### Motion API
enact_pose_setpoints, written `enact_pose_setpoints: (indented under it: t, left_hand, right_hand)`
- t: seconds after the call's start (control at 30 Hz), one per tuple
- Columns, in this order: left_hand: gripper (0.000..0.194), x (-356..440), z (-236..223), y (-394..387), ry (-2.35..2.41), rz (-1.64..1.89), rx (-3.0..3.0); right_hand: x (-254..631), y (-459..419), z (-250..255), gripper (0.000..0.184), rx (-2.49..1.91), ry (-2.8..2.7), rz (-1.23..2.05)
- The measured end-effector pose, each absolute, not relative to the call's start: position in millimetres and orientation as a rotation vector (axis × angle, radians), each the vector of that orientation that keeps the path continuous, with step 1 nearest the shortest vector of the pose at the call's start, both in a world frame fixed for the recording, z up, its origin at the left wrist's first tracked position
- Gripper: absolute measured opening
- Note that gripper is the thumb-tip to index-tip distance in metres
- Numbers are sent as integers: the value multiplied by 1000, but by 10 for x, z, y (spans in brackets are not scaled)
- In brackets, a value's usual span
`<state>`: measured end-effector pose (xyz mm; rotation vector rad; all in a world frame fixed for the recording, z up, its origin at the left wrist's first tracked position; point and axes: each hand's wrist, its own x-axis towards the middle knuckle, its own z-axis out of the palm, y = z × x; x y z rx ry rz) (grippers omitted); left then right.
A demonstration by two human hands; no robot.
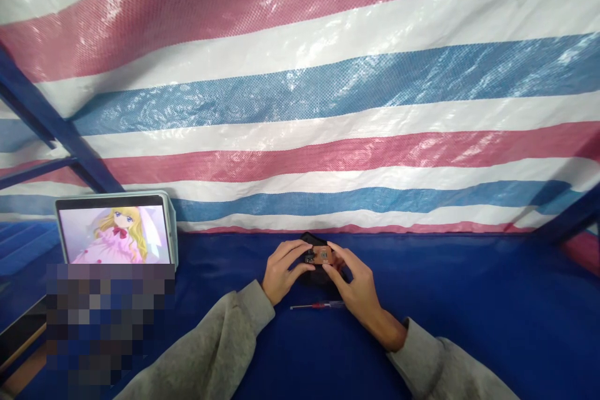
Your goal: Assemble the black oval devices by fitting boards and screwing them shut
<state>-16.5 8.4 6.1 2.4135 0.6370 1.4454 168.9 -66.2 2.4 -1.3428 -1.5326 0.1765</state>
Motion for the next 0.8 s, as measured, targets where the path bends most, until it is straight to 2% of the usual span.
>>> enact_pose_setpoints:
  t: [0.3,0.8]
  left_hand:
    - [31,-171,71,67,656,1359,2434]
    - [24,-231,113,13,730,1276,2576]
  right_hand:
    - [1681,-667,53,32,-1321,-1531,155]
    - [1729,-689,68,34,-1253,-1599,198]
